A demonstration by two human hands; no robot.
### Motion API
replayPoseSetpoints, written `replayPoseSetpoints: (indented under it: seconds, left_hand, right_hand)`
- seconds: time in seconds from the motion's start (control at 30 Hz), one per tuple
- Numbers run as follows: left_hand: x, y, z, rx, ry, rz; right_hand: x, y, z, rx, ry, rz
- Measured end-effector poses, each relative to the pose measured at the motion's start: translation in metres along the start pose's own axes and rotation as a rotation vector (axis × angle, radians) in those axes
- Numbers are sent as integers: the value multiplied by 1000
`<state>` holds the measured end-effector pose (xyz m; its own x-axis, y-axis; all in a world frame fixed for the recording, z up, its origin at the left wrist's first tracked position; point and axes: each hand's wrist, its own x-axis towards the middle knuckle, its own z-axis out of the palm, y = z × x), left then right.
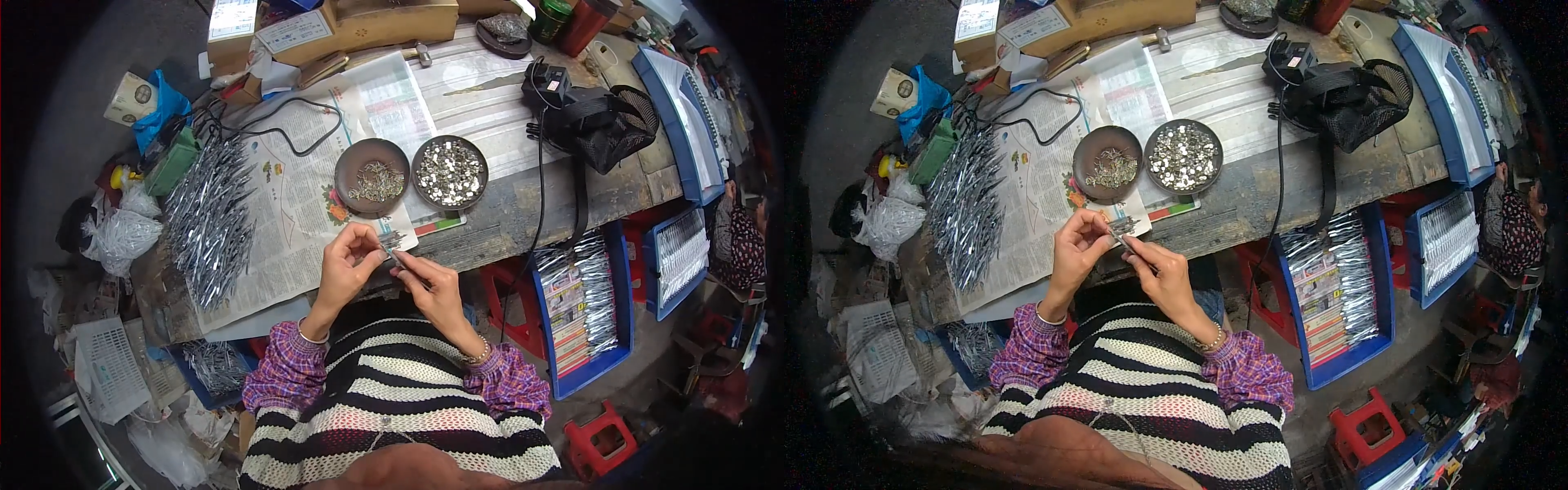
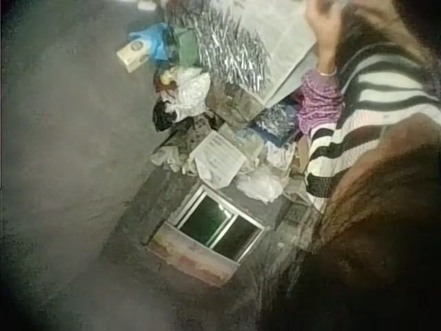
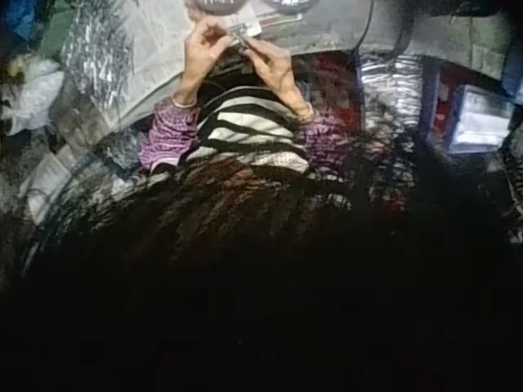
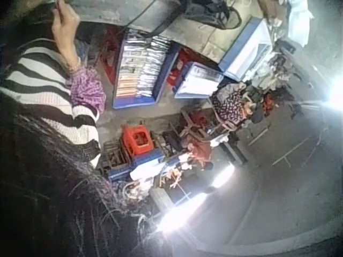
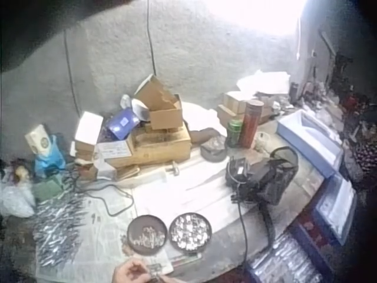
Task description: Assembling small metal hardware components by sliding metal rings onto thin metal rods.
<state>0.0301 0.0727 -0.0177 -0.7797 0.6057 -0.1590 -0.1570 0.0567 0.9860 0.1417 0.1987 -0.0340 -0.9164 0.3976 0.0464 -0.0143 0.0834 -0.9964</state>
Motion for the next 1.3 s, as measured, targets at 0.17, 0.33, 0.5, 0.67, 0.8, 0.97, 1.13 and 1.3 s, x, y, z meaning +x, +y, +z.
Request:
replayPoseSetpoints:
  seconds: [0.17,0.33,0.5,0.67,0.8,0.97,1.13,1.3]
  left_hand:
    - [0,6,1,-140,-41,-108]
    - [-3,1,0,-160,-43,-63]
    - [-5,0,0,-164,-44,-25]
    - [-7,-2,1,-111,-27,31]
    - [-8,-1,2,-85,-8,35]
    - [-9,-3,3,-93,21,42]
    - [-9,-1,2,-86,-10,31]
    - [-11,-3,3,-103,21,51]
  right_hand:
    - [-1,-2,-2,214,-85,264]
    - [-2,-1,-2,272,-105,296]
    - [-2,-2,-1,290,-116,287]
    - [-2,-1,0,278,-123,285]
    - [-2,-3,-1,275,-134,284]
    - [-3,-1,-1,281,-141,280]
    - [-4,1,-1,292,-139,282]
    - [-3,-2,0,276,-138,265]
